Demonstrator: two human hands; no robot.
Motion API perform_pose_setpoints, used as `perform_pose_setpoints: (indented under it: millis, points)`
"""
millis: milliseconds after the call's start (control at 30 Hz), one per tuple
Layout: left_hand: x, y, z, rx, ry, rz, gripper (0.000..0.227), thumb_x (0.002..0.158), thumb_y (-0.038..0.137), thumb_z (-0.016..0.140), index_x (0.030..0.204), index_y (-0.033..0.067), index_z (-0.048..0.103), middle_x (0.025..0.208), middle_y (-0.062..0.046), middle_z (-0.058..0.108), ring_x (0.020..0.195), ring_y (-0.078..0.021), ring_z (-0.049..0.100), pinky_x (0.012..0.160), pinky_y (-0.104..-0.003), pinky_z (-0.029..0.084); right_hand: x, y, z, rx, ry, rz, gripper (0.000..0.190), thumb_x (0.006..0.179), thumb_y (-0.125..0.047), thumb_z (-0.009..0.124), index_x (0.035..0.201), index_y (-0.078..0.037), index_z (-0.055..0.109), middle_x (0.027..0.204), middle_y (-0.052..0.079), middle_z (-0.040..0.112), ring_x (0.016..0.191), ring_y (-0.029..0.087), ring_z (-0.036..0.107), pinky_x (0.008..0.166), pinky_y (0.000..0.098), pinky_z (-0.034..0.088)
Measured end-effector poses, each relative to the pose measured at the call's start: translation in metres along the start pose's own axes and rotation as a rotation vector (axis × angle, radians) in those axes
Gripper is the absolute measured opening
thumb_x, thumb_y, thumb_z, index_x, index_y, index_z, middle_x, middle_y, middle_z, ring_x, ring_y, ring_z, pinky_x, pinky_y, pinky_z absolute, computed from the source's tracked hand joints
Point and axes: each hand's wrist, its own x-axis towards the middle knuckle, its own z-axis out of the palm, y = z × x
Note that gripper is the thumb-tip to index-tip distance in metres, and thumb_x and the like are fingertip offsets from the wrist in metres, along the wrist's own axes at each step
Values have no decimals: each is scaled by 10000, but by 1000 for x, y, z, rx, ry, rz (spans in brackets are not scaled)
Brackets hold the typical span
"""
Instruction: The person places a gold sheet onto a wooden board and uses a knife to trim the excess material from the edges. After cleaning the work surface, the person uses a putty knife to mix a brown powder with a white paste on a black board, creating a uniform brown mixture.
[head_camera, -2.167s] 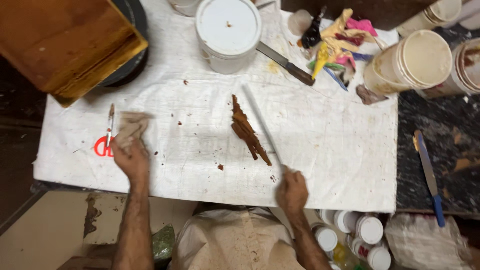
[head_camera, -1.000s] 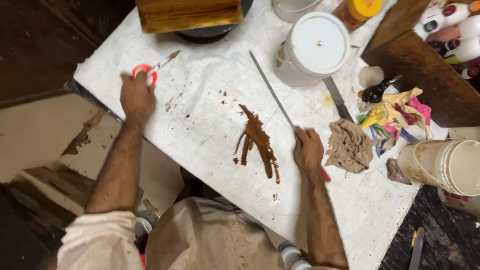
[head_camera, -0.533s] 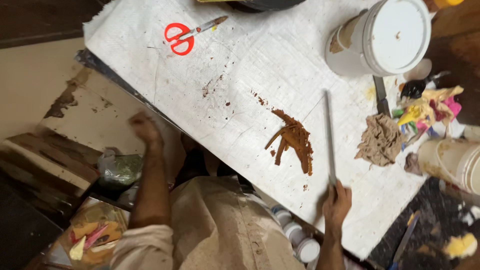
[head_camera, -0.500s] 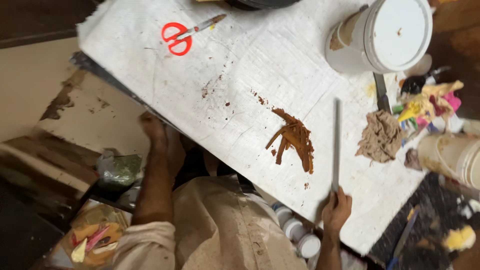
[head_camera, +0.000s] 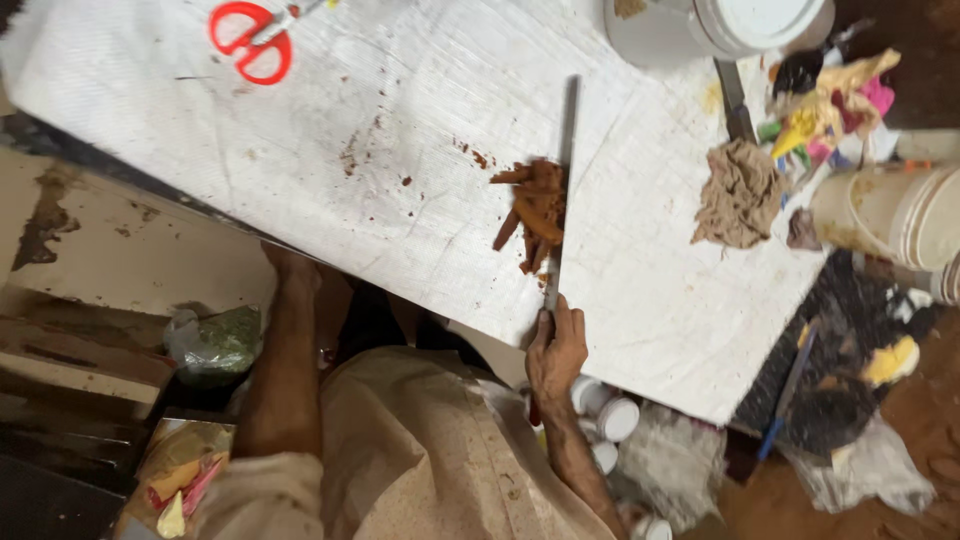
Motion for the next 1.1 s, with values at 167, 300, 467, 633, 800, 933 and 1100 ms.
perform_pose_setpoints:
  millis: [167,300,467,633,800,933,1100]
  points:
    - [-64,-13,-73,-42,153,58,507,1016,286,619,1431,8,534,1244,-145,683,883,-211,706,556,-295,619,51,14,-28,-47,113,-270,225,955,16,597,1162,-11,680,907,177,572,808,358,579,694,458,487]
    - [-128,-23,-118,-64,236,22,480,1006,278,632,1373,-23,560,1217,-150,672,887,-235,716,590,-349,606,112,54,-48,-60,103,-438,290,978,11,628,1254,-18,714,936,173,573,820,349,587,717,451,500]
    - [-202,-67,-138,-135,277,2,451,989,318,645,1282,-22,595,1168,-158,694,851,-248,715,560,-353,623,156,47,-36,58,-83,-590,288,993,12,585,1232,-48,735,1001,158,649,921,355,632,829,442,532]
    - [-237,-139,-136,-282,309,55,360,918,318,645,1230,189,523,977,-30,672,720,-212,678,535,-447,599,72,27,-16,-70,-352,-541,312,1009,-15,561,1240,-155,717,1060,103,691,884,284,657,713,420,546]
    - [-252,-178,-143,-436,180,5,402,1034,436,663,1111,42,645,869,-60,640,628,-183,579,599,-451,656,-20,31,-22,90,-285,-690,434,862,-67,587,1276,-132,702,1001,95,654,932,283,625,695,401,549]
    - [-260,-178,-158,-442,281,-28,394,1026,440,622,1122,57,626,948,-108,692,687,-247,682,618,-433,612,10,65,-54,400,-226,-215,267,1066,-142,523,1250,-97,711,968,110,623,845,264,616,738,436,519]
    - [-260,-158,-177,-461,264,29,427,1026,471,590,1186,79,646,1007,-86,705,706,-208,679,663,-438,629,85,83,-64,2,-49,-135,332,987,-121,580,1302,-78,677,982,150,616,839,331,620,711,462,512]
